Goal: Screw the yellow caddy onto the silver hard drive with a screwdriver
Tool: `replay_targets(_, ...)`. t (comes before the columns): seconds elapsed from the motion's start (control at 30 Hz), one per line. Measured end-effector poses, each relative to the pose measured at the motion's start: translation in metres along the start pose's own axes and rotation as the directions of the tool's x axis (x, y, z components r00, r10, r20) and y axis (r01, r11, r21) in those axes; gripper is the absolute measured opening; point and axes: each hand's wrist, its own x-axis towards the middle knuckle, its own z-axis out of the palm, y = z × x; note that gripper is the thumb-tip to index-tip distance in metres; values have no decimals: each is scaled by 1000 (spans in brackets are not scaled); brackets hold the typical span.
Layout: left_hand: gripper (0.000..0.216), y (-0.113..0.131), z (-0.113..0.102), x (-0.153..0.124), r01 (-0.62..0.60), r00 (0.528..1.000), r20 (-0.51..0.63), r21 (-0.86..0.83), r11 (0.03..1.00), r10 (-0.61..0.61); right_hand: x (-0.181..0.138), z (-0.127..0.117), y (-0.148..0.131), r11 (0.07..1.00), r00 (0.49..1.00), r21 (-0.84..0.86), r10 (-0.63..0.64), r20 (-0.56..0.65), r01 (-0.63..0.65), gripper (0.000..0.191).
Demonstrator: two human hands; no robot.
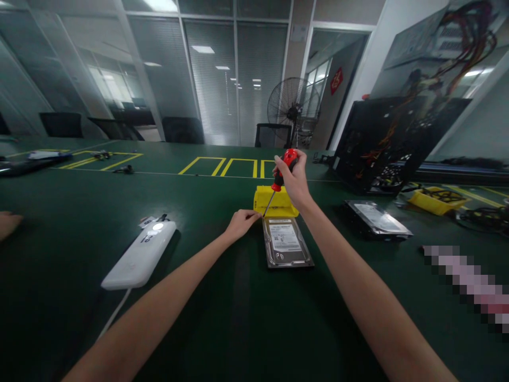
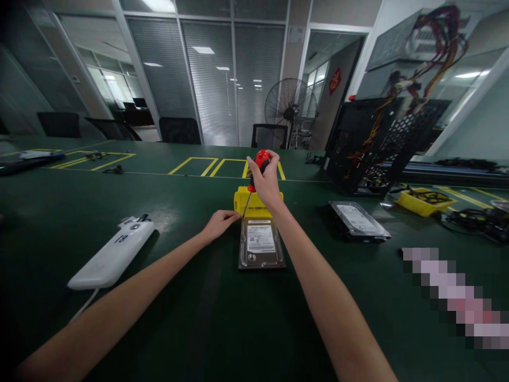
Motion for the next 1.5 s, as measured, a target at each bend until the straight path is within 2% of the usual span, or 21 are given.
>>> replay_targets(0.13, 35, -1, 0, -1, -12, 1000, -7, 6, 1000, 12, -1, 0, 2, 1000, 1000, -15, -10, -23, 9, 47)
replay_targets(0.27, 34, -2, 0, 0, -28, 1000, -7, -7, 1000, 28, -2, 0, 1, 999, 999, -32, -42, 8, 42, 43)
replay_targets(0.77, 32, 4, -2, -1, 0, 1000, -6, 28, 1000, 0, -4, 3, -3, 1000, 1000, -22, -6, 25, 7, 47)
replay_targets(1.03, 36, -1, 0, -1, -10, 1000, -1, 2, 1000, 10, -4, 1, -3, 1000, 999, -16, -6, 36, 6, 47)
replay_targets(1.27, 35, -2, 0, -1, -14, 1000, 2, -15, 1000, 14, -3, 3, -3, 998, 995, 7, -57, 84, 57, 42)
replay_targets(1.5, 36, -1, 0, -2, -12, 1000, 8, -54, 998, 13, 5, 10, -5, 999, 973, -23, 31, 229, -27, 38)
